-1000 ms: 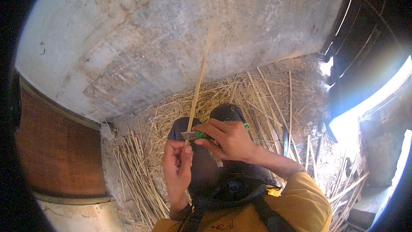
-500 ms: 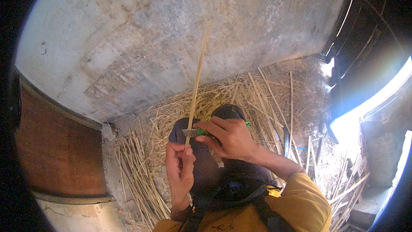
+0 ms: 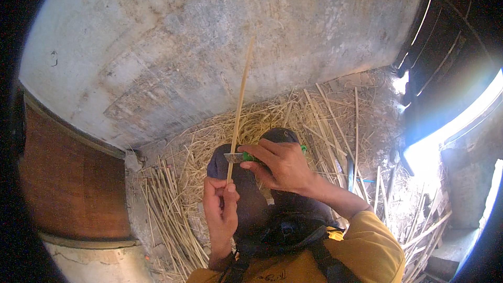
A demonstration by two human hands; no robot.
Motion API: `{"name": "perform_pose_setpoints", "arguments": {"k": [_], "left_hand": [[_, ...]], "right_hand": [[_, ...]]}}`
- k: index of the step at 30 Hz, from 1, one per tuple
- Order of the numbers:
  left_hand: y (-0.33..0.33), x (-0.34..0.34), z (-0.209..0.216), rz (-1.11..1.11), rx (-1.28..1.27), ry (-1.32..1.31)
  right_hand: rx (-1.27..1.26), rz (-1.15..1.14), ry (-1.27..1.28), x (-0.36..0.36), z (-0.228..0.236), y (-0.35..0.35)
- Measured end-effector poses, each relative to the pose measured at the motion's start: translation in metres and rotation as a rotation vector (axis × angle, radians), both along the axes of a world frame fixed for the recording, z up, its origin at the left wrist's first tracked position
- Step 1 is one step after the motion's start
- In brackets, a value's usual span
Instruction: The person whittles and shapes bamboo strips using a small utility knife, shaving off thin layers of wood and then joining two pieces together by hand.
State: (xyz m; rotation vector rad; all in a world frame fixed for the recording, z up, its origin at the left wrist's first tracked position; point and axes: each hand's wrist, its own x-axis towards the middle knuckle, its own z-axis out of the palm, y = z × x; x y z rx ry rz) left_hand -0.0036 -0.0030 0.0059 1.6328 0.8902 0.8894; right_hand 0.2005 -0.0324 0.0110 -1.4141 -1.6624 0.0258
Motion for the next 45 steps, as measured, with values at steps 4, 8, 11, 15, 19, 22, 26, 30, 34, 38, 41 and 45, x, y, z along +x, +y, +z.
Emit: {"name": "perform_pose_setpoints", "arguments": {"k": [4,8,11,15,19,22,26,30,34,38,41,45], "left_hand": [[-0.001,0.001,-0.004,0.032,0.034,-0.005],[-0.006,-0.006,-0.013,0.005,0.054,-0.016],[-0.014,-0.020,-0.014,-0.055,-0.040,0.136],[-0.016,-0.025,-0.017,-0.023,-0.101,0.089],[-0.012,-0.026,-0.022,-0.045,-0.181,0.021],[-0.011,-0.024,-0.020,-0.079,-0.246,-0.038],[-0.004,-0.025,-0.017,-0.187,-0.334,0.005],[0.005,-0.013,-0.011,-0.154,-0.072,0.073],[0.016,-0.002,0.005,-0.039,0.176,0.080],[0.020,0.001,0.013,-0.080,0.117,0.136],[0.019,0.004,0.015,-0.024,0.117,0.128],[0.017,0.008,0.010,0.031,0.132,0.007]], "right_hand": [[-0.021,0.004,0.001,0.000,0.000,0.002],[-0.015,-0.035,0.010,0.015,-0.009,0.011],[0.061,-0.266,0.142,0.044,-0.005,0.025],[-0.028,-0.223,0.305,0.051,0.006,0.025],[-0.104,-0.056,0.698,0.039,0.000,0.020],[-0.114,0.086,0.744,0.025,-0.004,0.022],[-0.241,0.186,0.938,0.017,-0.001,0.018],[-0.264,0.216,0.952,0.014,-0.002,0.018],[-0.261,0.253,0.942,0.007,0.003,0.016],[-0.248,0.249,0.903,0.004,0.007,0.014],[-0.248,0.232,0.949,0.005,0.007,0.011],[-0.106,0.185,0.398,0.009,0.005,0.005]]}}
